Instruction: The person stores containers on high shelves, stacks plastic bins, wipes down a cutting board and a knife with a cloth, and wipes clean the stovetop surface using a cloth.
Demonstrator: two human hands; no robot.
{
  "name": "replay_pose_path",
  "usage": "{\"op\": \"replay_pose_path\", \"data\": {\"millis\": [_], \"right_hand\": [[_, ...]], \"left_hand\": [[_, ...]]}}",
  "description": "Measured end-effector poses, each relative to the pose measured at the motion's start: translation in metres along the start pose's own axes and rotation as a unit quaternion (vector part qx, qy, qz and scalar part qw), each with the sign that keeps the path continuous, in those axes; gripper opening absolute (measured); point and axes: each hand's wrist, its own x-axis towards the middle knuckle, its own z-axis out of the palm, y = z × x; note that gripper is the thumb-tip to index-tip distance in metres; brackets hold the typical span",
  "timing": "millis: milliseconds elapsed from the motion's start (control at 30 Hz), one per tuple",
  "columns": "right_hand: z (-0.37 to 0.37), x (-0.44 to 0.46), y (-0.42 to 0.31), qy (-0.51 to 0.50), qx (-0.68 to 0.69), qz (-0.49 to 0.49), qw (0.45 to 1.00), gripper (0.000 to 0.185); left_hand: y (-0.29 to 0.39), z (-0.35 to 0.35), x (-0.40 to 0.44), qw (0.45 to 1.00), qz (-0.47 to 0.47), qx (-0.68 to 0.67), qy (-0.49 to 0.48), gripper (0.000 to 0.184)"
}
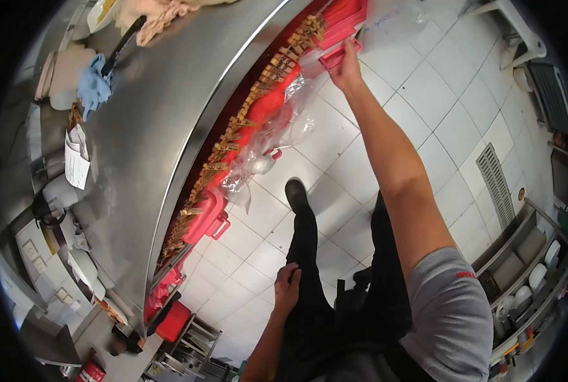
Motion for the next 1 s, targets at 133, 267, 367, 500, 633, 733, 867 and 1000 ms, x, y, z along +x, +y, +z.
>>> {"op": "replay_pose_path", "data": {"millis": [133, 267, 367, 500, 633, 733, 867, 1000], "right_hand": [[-0.014, -0.032, -0.006, 0.0, 0.02, 0.01, 1.0, 0.055], [-0.047, -0.087, -0.025, -0.003, 0.022, -0.001, 1.0, 0.058], [-0.085, -0.138, -0.052, 0.027, 0.009, 0.037, 0.999, 0.062], [-0.124, -0.222, -0.107, 0.087, -0.044, 0.101, 0.99, 0.068], [-0.157, -0.268, -0.179, 0.288, -0.244, 0.039, 0.925, 0.073], [-0.147, -0.266, -0.22, 0.237, -0.355, -0.057, 0.903, 0.07], [-0.149, -0.269, -0.223, 0.371, -0.518, -0.057, 0.768, 0.058], [-0.165, -0.29, -0.208, 0.415, -0.561, -0.229, 0.679, 0.045]], "left_hand": [[0.077, 0.017, 0.042, 0.995, -0.001, -0.094, -0.024, 0.021], [0.135, 0.048, 0.109, 0.982, 0.11, -0.148, -0.049, 0.03], [0.164, 0.07, 0.175, 0.897, 0.085, -0.42, -0.112, 0.045], [0.21, 0.094, 0.235, 0.914, -0.02, -0.403, -0.053, 0.06], [0.248, 0.109, 0.224, 0.907, -0.081, -0.407, -0.072, 0.072], [0.25, 0.121, 0.196, 0.896, -0.127, -0.403, -0.14, 0.077], [0.219, 0.138, 0.196, 0.892, -0.207, -0.353, -0.19, 0.084], [0.233, 0.139, 0.192, 0.877, -0.282, -0.289, -0.259, 0.099]]}}
